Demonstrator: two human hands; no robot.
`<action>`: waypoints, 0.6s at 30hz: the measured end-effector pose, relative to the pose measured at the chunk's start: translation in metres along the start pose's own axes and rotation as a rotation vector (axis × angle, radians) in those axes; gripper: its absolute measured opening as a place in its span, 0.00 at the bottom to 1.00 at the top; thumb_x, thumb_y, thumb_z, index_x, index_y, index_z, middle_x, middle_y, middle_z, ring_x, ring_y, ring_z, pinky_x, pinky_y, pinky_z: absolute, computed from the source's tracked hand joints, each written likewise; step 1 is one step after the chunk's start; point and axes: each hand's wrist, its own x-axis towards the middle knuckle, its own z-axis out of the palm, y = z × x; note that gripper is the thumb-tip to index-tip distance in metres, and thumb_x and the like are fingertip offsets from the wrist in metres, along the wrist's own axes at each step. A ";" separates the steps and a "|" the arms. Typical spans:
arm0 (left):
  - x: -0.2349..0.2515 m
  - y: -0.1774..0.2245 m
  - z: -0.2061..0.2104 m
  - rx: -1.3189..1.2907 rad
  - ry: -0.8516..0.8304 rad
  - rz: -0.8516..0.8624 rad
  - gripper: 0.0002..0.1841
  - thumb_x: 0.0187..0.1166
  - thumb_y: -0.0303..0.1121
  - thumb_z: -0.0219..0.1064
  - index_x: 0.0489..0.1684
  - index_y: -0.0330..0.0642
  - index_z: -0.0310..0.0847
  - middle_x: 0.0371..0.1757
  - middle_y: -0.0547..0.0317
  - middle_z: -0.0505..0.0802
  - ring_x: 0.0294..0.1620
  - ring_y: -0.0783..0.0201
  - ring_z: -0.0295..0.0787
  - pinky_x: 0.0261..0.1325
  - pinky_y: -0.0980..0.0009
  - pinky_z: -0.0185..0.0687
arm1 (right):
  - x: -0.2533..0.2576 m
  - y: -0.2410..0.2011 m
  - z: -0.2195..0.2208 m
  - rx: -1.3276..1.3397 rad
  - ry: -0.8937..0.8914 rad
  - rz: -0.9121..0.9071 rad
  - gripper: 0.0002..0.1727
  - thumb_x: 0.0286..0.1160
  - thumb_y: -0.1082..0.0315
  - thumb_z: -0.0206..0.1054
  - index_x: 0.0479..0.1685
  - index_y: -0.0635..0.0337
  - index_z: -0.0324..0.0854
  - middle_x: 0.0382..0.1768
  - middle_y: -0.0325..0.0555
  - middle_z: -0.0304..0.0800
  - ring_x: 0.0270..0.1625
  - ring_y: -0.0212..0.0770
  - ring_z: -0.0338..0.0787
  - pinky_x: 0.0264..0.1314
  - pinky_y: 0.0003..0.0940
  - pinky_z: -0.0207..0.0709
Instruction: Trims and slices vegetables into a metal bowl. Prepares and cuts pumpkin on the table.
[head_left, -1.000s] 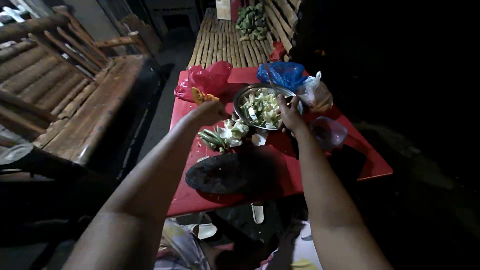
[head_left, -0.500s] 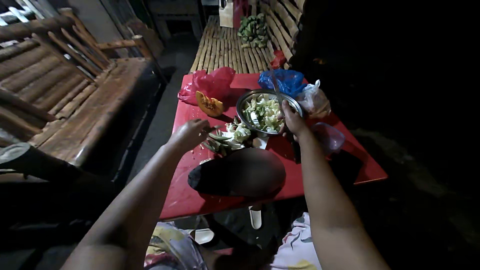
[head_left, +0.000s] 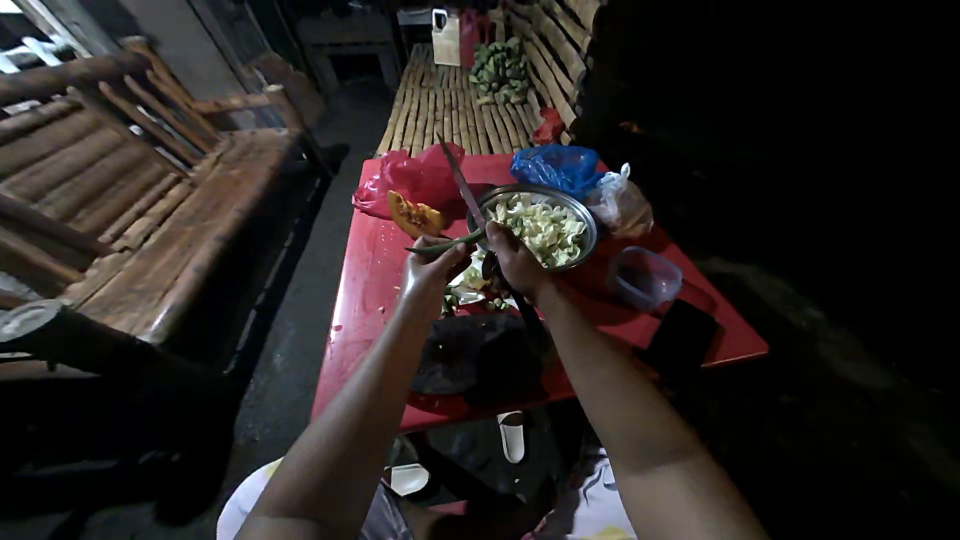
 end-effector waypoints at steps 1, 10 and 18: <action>-0.001 -0.001 0.001 -0.011 0.004 0.001 0.09 0.79 0.21 0.69 0.49 0.38 0.75 0.45 0.52 0.93 0.45 0.61 0.93 0.54 0.63 0.91 | 0.002 0.004 -0.001 -0.008 0.004 -0.033 0.29 0.95 0.40 0.39 0.80 0.47 0.67 0.20 0.40 0.75 0.14 0.35 0.72 0.15 0.30 0.70; -0.013 0.000 -0.005 0.108 -0.129 0.074 0.10 0.76 0.20 0.70 0.48 0.37 0.75 0.47 0.54 0.94 0.45 0.63 0.94 0.56 0.64 0.92 | 0.006 0.010 0.004 -0.151 0.075 -0.085 0.27 0.94 0.42 0.44 0.71 0.51 0.73 0.24 0.42 0.76 0.19 0.38 0.74 0.22 0.35 0.72; -0.016 0.006 -0.021 0.157 0.039 -0.087 0.15 0.82 0.25 0.68 0.62 0.35 0.72 0.48 0.53 0.91 0.47 0.63 0.92 0.56 0.64 0.91 | 0.013 0.015 0.007 -0.358 -0.085 0.136 0.36 0.92 0.36 0.39 0.85 0.53 0.60 0.57 0.62 0.85 0.45 0.57 0.89 0.47 0.57 0.83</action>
